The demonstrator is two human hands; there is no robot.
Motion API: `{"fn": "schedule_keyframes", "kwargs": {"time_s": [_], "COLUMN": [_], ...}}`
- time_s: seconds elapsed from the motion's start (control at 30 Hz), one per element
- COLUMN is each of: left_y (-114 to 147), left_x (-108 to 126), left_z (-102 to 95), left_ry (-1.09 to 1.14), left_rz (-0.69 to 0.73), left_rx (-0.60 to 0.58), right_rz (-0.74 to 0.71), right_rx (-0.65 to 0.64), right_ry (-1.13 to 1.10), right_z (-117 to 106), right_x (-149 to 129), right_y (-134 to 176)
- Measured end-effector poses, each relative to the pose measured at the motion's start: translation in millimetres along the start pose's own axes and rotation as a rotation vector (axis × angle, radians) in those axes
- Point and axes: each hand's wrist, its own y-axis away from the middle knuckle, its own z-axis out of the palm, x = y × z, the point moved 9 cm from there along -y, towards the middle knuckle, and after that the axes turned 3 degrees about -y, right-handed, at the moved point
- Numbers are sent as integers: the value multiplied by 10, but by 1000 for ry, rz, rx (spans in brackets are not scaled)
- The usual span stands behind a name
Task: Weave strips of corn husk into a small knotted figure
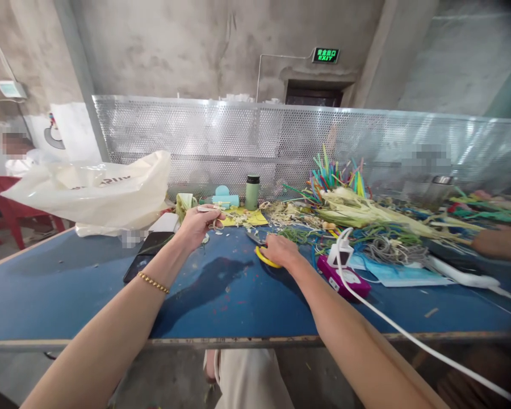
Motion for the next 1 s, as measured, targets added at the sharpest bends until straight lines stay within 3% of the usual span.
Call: {"fn": "schedule_keyframes", "kwargs": {"time_s": [0.17,0.43,0.73,1.0], "left_y": [22,126,165,163], "left_x": [-14,-61,-196,-105], "left_z": [72,278,377,369], "left_ry": [17,104,117,118], "left_rz": [-17,-108,-184,-162], "left_rx": [-43,-115,-198,-185], "right_rz": [101,-76,-205,-168], "right_rx": [36,17,-97,-29], "right_ry": [26,62,-4,-181], "right_z": [-128,-80,-42,-50], "right_x": [234,-150,-140,-46], "right_y": [-6,167,186,46]}}
